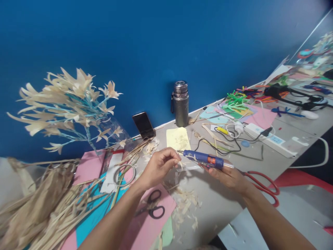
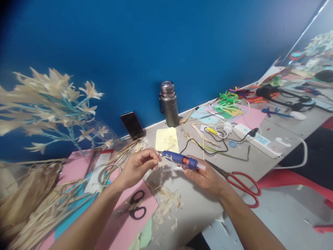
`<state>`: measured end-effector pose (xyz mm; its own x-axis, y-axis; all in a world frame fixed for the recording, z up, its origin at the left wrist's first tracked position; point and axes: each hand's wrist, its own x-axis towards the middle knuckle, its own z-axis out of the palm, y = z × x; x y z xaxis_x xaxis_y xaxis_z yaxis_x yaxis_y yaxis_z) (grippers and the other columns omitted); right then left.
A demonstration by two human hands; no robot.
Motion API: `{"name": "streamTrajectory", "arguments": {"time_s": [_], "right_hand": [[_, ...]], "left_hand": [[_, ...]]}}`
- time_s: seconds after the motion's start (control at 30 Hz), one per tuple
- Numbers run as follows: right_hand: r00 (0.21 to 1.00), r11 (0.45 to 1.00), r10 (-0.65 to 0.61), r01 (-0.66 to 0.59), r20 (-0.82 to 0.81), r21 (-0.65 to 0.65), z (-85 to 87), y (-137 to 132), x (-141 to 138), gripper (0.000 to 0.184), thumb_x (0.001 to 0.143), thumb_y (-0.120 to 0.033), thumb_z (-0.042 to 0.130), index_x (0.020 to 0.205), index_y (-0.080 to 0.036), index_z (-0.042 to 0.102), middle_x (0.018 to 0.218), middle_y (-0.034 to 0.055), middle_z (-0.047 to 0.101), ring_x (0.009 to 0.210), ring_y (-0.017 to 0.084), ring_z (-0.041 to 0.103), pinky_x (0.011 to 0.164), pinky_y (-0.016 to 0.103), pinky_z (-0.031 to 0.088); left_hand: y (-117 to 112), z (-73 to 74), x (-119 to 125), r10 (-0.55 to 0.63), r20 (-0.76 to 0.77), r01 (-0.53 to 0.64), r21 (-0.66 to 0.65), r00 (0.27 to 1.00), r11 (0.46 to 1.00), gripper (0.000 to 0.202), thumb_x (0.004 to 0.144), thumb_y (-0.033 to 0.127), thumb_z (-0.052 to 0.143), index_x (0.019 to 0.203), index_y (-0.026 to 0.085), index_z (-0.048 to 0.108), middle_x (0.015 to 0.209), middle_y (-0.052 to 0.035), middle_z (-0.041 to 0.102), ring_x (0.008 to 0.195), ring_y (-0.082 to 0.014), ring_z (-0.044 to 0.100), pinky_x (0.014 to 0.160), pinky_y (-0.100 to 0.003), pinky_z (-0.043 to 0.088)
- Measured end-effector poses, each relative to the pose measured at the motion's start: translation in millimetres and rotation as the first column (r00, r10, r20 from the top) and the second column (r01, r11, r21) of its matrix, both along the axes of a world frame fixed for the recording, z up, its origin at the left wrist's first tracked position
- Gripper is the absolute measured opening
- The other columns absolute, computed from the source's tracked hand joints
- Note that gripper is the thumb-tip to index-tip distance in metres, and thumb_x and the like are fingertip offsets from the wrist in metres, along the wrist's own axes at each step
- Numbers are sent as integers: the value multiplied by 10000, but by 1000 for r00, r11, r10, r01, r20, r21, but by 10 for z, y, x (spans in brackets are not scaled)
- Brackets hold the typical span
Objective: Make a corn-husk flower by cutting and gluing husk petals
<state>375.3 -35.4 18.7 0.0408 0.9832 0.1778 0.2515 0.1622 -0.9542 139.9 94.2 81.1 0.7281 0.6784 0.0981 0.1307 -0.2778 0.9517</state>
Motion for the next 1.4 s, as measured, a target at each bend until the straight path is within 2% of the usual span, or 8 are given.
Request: {"name": "streamTrajectory", "arguments": {"time_s": [0.4, 0.63, 0.77, 0.9, 1.03, 1.13, 1.27, 1.4], "right_hand": [[1000, 1000, 3, -3, -10, 7, 99, -6, -53, 377, 942, -503, 578, 1041, -171, 727, 973, 100, 754, 911, 253, 702, 812, 323, 567], [969, 992, -98, 79, 227, 94, 92, 77, -47, 296, 979, -437, 519, 967, -167, 640, 845, 52, 673, 757, 194, 606, 709, 292, 504], [867, 988, -135, 82, 480, 129, 66, 187, -30, 229, 986, -358, 479, 1009, -167, 604, 898, 72, 649, 810, 213, 580, 760, 323, 464], [647, 997, -72, 20, 759, 78, -59, 383, 13, 211, 917, -228, 529, 1082, -144, 630, 1011, 124, 659, 954, 272, 572, 861, 381, 433], [526, 998, -51, 48, 849, 30, -202, 564, 43, 285, 859, -221, 631, 1131, -140, 662, 1104, 154, 660, 1051, 308, 574, 943, 425, 422], [599, 985, -167, 75, 783, 153, -168, 549, -47, 271, 852, -185, 636, 1117, -147, 676, 1191, 175, 650, 1105, 314, 571, 987, 448, 416], [890, 921, -313, 199, 331, 336, 60, 331, -413, 98, 907, -197, 580, 923, -199, 677, 915, 65, 695, 851, 206, 641, 800, 328, 506], [939, 864, -343, 317, -3, 392, 191, 162, -842, 18, 857, -195, 640, 866, -210, 636, 850, 17, 677, 691, 147, 600, 672, 272, 501]], "left_hand": [[24, -41, -24, -8, -7, 8, -15, 1000, 1000, 147, 878, 246, 643, 767, 154, 666, 759, -42, 638, 676, -138, 562, 664, -256, 442], [-6, -6, -11, -21, -16, 21, -54, 1000, 998, 159, 871, 256, 653, 760, 142, 654, 735, -28, 629, 656, -122, 548, 651, -244, 438], [-52, 7, -28, -19, 8, 19, -89, 1000, 996, 150, 865, 250, 661, 763, 140, 664, 739, -31, 639, 646, -120, 563, 640, -241, 445], [-136, 16, -72, -15, 50, 21, -106, 999, 994, 167, 863, 267, 677, 754, 140, 680, 756, -46, 655, 685, -137, 595, 668, -253, 466], [-284, 16, -98, 58, 127, -33, -194, 990, 980, 181, 824, 288, 731, 729, 137, 701, 833, -72, 686, 735, -157, 625, 707, -272, 490], [-411, -35, -83, 147, 200, -86, -285, 969, 955, 160, 801, 282, 761, 742, 140, 716, 882, -79, 709, 730, -156, 630, 724, -281, 494], [-554, -146, -14, 318, 335, -181, -381, 887, 906, 94, 791, 241, 772, 755, 166, 727, 976, -74, 738, 909, -185, 651, 862, -295, 474], [-694, -167, 78, 430, 432, -172, -519, 793, 838, 92, 739, 230, 805, 746, 174, 733, 998, -73, 752, 1004, -220, 650, 983, -360, 441]]}}
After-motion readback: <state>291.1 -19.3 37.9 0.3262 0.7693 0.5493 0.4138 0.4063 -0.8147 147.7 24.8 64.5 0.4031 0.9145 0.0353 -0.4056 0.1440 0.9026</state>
